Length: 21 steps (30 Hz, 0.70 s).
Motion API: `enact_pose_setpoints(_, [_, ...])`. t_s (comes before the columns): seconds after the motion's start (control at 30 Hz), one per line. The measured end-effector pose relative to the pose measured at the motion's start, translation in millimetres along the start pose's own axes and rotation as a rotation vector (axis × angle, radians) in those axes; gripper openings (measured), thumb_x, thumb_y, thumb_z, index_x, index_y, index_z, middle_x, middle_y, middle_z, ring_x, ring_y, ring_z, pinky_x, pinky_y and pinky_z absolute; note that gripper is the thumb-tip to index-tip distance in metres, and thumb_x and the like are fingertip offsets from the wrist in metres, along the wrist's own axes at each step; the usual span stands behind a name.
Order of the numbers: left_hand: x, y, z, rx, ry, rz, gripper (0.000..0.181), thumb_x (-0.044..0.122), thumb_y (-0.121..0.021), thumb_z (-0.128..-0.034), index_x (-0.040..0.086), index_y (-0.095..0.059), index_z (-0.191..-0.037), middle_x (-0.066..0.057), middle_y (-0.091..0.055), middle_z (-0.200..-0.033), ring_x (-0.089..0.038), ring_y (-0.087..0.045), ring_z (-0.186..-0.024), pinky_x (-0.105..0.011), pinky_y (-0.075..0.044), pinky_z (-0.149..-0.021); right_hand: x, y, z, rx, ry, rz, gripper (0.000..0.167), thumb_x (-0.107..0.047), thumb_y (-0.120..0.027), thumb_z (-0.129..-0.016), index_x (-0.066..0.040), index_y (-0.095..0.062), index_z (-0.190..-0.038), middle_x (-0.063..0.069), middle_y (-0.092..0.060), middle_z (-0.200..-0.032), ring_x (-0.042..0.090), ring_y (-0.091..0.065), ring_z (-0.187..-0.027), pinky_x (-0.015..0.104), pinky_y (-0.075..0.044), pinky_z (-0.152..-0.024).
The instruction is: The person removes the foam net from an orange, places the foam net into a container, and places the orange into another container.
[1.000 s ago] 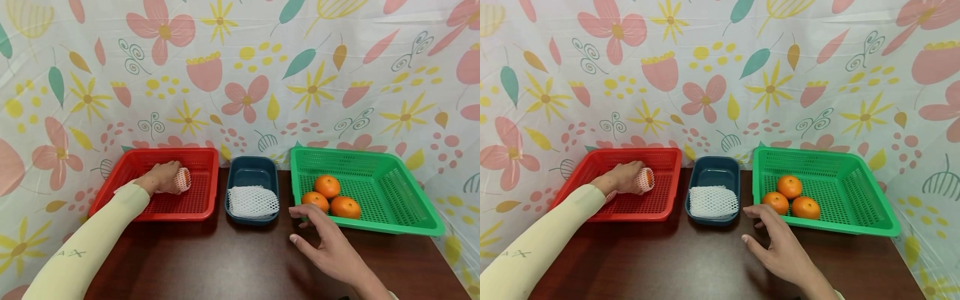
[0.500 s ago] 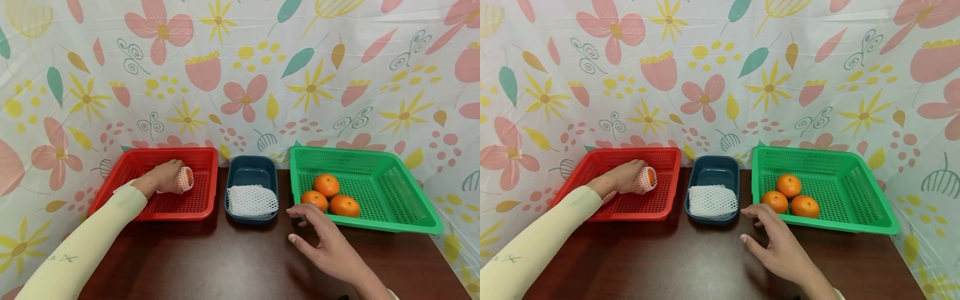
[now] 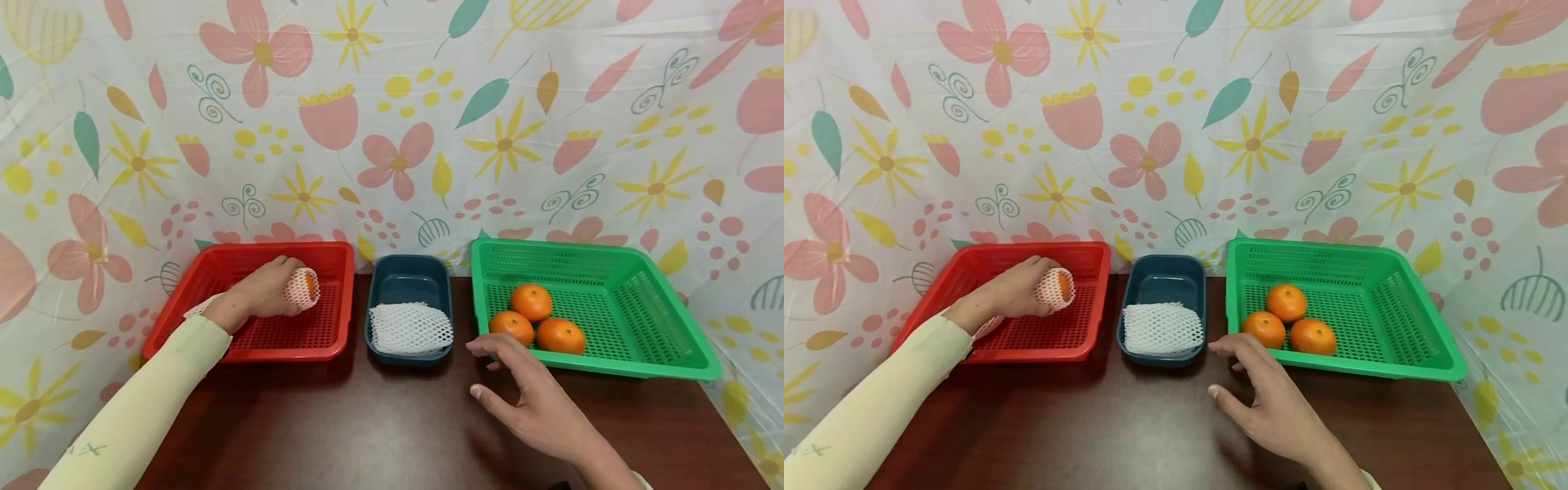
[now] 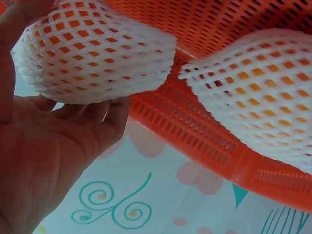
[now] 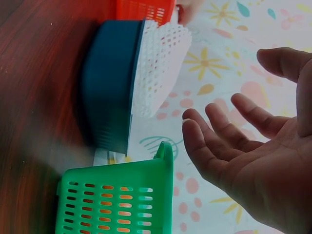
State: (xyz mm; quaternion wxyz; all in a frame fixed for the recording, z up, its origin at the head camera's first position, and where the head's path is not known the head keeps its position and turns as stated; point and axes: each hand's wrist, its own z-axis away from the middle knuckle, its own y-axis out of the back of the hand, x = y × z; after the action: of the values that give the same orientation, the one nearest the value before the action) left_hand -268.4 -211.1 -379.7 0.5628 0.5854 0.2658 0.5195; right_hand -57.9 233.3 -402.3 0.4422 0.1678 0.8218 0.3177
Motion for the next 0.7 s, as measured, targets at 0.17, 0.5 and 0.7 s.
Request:
enact_pose_setpoints(0.17, [5.6,3.3,7.5,0.046,-0.019,0.025,0.089,0.026,-0.093,-0.0797,0.01,-0.045,-0.153,-0.013,-0.052,-0.143,-0.033,-0.055,-0.125,-0.06,-0.048,-0.109,-1.4,1.4,0.6,-0.009,-0.001,0.004,0.061,-0.008,-0.083,-0.092,-0.028,-0.055,-0.142,-0.012,-0.058,-0.136,0.005,-0.057,-0.12,0.022,-0.051,-0.093])
enact_pose_setpoints(0.5, [18.8,7.5,26.5,0.145,-0.042,0.026,0.088,0.031,-0.09,-0.0817,0.012,-0.045,-0.154,-0.015,-0.055,-0.143,-0.035,-0.055,-0.127,-0.078,-0.033,-0.111,-1.4,1.2,1.8,-0.024,-0.014,0.002,0.06,-0.009,-0.083,-0.093,-0.03,-0.054,-0.141,-0.013,-0.057,-0.138,0.004,-0.056,-0.121,0.019,-0.051,-0.095])
enact_pose_setpoints(0.7, [30.1,3.9,33.8,0.202,-0.086,0.031,0.091,0.033,-0.092,-0.079,0.013,-0.046,-0.155,-0.015,-0.056,-0.143,-0.034,-0.058,-0.123,-0.061,-0.051,-0.106,-4.2,0.4,1.7,-0.024,0.0,0.0,0.06,-0.009,-0.083,-0.093,-0.03,-0.055,-0.142,-0.012,-0.056,-0.139,0.004,-0.056,-0.122,0.018,-0.05,-0.096])
